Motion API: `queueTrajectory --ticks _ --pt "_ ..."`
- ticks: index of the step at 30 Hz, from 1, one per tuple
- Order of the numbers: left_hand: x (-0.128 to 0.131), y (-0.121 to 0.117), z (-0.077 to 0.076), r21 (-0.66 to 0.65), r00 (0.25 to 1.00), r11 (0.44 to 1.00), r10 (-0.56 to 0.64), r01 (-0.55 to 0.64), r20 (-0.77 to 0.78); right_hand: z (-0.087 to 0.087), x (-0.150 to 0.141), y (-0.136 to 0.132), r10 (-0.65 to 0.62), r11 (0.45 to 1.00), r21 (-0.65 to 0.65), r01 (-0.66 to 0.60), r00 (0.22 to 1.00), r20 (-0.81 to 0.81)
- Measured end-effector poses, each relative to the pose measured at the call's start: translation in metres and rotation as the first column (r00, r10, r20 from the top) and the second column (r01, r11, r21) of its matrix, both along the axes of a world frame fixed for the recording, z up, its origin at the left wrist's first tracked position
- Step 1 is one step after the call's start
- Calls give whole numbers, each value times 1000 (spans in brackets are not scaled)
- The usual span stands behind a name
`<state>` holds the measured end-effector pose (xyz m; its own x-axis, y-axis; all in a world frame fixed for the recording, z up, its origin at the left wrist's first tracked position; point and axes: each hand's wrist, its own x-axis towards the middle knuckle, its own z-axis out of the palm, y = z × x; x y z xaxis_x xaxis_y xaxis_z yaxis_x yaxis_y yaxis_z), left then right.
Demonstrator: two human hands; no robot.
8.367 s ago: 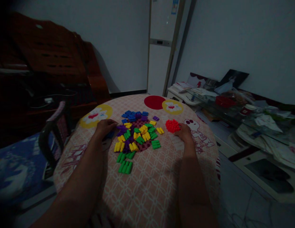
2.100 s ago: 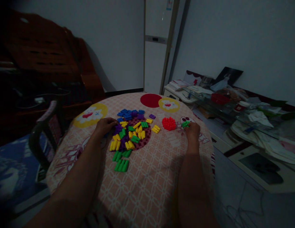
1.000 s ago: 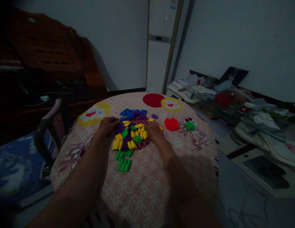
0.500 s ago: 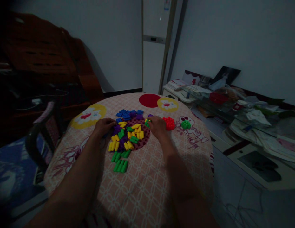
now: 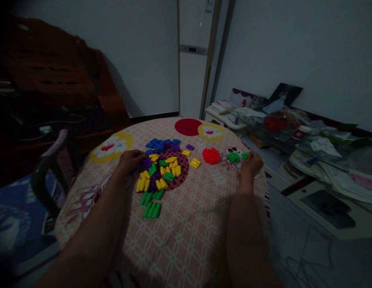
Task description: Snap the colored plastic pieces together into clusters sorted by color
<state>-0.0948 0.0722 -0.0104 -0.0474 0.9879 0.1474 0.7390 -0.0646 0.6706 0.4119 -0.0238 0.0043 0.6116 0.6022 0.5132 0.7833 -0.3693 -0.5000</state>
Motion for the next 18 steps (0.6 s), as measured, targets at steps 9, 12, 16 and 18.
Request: queueTrajectory --ticks 9,12,16,18 --pt "-2 1 -3 7 1000 1000 -9 9 15 -11 -1 11 -14 997 -77 12 1000 -22" --pt "-1 1 -3 9 1000 1000 2 -2 23 -8 -3 12 19 998 -63 -20 1000 -13" --pt "-1 2 -4 -7 999 1000 15 -15 47 -6 -10 14 46 995 -88 -49 999 -28" --pt "0 2 -4 0 999 1000 6 -6 51 -4 -12 13 47 994 -101 -50 998 -38"
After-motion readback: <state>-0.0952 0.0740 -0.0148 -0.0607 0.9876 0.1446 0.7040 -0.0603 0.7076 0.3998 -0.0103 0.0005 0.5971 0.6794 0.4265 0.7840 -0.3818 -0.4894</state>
